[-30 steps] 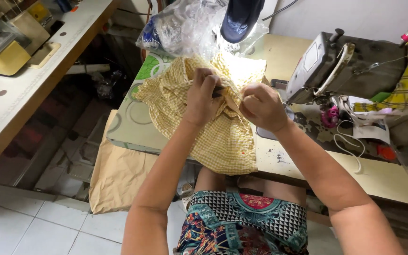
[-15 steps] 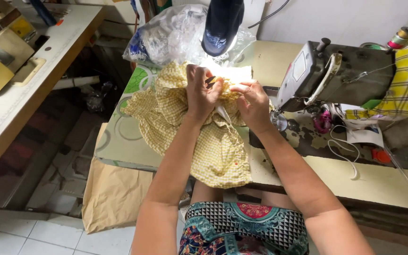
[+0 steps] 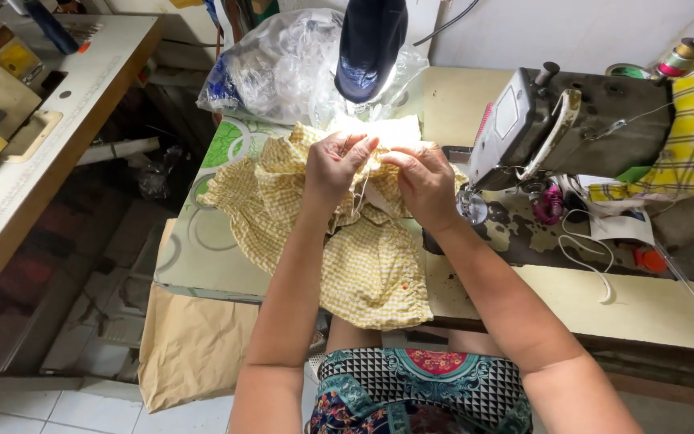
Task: A person is inspecting a yellow checkered garment at a sewing station, checking the seams and removing loose threads.
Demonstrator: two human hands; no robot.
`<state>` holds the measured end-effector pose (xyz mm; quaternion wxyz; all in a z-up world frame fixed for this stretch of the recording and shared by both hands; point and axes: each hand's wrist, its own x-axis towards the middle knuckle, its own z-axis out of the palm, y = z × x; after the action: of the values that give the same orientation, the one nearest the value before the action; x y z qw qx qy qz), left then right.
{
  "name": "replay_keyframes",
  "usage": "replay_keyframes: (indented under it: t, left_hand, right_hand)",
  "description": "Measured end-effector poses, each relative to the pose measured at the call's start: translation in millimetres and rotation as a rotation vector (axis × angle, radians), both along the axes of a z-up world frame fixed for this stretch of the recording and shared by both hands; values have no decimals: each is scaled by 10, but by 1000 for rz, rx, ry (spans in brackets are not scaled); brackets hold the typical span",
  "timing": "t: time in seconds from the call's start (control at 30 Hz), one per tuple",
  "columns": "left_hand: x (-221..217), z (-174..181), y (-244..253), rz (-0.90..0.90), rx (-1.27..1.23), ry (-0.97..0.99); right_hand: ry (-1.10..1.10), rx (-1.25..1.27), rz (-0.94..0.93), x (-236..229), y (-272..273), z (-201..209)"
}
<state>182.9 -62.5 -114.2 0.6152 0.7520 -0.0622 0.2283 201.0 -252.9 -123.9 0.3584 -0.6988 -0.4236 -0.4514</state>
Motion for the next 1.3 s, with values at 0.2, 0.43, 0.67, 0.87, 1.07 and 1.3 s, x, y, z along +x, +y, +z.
replay_keyframes:
  t: [0.2, 0.43, 0.67, 0.87, 1.07, 1.3]
  left_hand:
    - [-21, 39, -136, -34, -224, 2]
    - [85, -176, -147, -54, -313, -57]
    - [-133, 45, -193, -111, -342, -64]
    - [-192, 115, -196, -140, -321, -46]
    - [-215, 153, -225, -167, -287, -51]
    - [-251, 181, -235, -174, -311, -47]
  right_hand:
    - [-61, -54, -65, -211, 97, 203]
    - [105, 156, 51, -199, 115, 275]
    - [440, 274, 82, -178, 226, 158]
    - [475, 288, 85, -194, 196, 198]
    - [393, 221, 46, -120, 147, 162]
    - [501, 289, 161, -20, 138, 44]
